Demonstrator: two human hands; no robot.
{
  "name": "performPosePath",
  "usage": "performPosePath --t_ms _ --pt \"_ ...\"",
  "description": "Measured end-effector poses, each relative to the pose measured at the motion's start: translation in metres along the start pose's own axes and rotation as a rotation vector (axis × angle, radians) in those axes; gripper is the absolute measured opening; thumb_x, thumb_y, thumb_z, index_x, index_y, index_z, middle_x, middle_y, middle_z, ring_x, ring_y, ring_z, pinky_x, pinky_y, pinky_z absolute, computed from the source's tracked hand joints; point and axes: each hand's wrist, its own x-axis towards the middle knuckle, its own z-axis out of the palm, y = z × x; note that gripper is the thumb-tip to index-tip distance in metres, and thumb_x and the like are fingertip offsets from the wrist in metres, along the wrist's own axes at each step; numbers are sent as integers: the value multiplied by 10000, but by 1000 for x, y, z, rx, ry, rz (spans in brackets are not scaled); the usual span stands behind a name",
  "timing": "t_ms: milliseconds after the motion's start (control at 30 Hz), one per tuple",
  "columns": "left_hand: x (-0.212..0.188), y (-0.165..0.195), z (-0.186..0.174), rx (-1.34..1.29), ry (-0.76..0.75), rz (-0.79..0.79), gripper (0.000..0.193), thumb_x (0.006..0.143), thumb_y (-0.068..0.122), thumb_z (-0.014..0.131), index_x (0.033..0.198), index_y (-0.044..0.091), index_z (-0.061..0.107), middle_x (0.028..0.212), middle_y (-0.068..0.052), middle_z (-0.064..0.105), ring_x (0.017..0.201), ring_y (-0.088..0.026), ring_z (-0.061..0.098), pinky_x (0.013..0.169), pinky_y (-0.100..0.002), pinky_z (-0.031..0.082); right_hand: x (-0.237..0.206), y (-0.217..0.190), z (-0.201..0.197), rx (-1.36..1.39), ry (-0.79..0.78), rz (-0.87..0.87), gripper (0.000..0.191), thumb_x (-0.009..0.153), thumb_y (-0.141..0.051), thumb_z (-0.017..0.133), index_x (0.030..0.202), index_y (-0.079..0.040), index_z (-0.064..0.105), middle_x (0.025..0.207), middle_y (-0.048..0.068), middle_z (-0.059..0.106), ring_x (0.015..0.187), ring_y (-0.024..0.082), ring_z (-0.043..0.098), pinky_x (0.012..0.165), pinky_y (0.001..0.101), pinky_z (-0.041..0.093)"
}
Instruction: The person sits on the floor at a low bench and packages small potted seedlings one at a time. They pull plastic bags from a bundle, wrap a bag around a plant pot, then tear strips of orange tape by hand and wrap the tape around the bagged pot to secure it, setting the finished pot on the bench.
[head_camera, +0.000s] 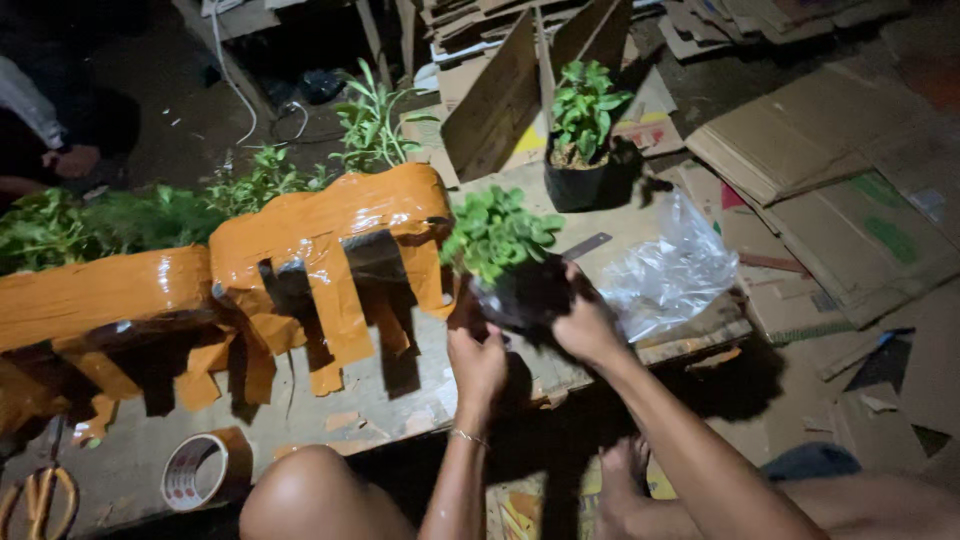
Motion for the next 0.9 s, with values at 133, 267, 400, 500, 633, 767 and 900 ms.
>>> performPosePath --t_ms 133,267,400,500,633,767,900 --pt "-48 15 -9 -44 23 -67 418 846 -76 539 1231 38 654 1064 -81 687 993 -188 660 886 -312 527 -3 8 -13 -98 -39 17 495 876 -178 716 1324 -28 566 1218 170 691 1113 300 671 940 403 525" --pt "-92 20 -24 31 77 -166 368 848 -72 533 1151 18 720 1112 -116 663 912 -260 616 817 -376 511 -4 17 -5 -62 28 -14 492 903 -172 681 1349 -19 543 1252 170 664 1144 298 646 967 404 509" --pt "-70 9 -35 -418 171 -108 444 981 101 569 1409 -7 514 1400 -178 577 1233 -299 588 1063 -389 484 -59 31 26 169 497 -169 488 930 -166 646 1375 -9 520 1286 170 638 1174 295 621 994 405 493" --pt "-43 8 -32 -244 -35 170 824 1000 328 613 1614 -27 193 1670 -223 265 1550 -353 261 1260 -415 210 -89 50 58 338 367 -88 486 951 -161 620 1395 -2 502 1312 170 618 1198 294 603 1014 406 481" --pt "-25 14 -17 -105 -190 202 992 1007 468 631 1643 -22 47 1688 -244 191 1561 -354 228 1268 -417 196 -69 83 81 422 277 -102 483 978 -154 585 1421 8 479 1346 170 591 1228 291 578 1041 407 466" --pt "-35 12 2 -299 -101 83 922 979 291 552 1638 -14 -16 1656 -261 299 1527 -367 321 1250 -419 222 -56 97 89 422 251 -137 480 1005 -148 550 1447 17 456 1380 170 565 1259 288 553 1069 408 450" --pt "-43 5 11 -388 -49 28 872 975 126 425 1633 -6 -132 1553 -277 350 1362 -382 443 1223 -424 288 -58 102 97 407 217 -187 478 1033 -142 515 1472 27 433 1414 170 538 1290 286 528 1096 409 434"
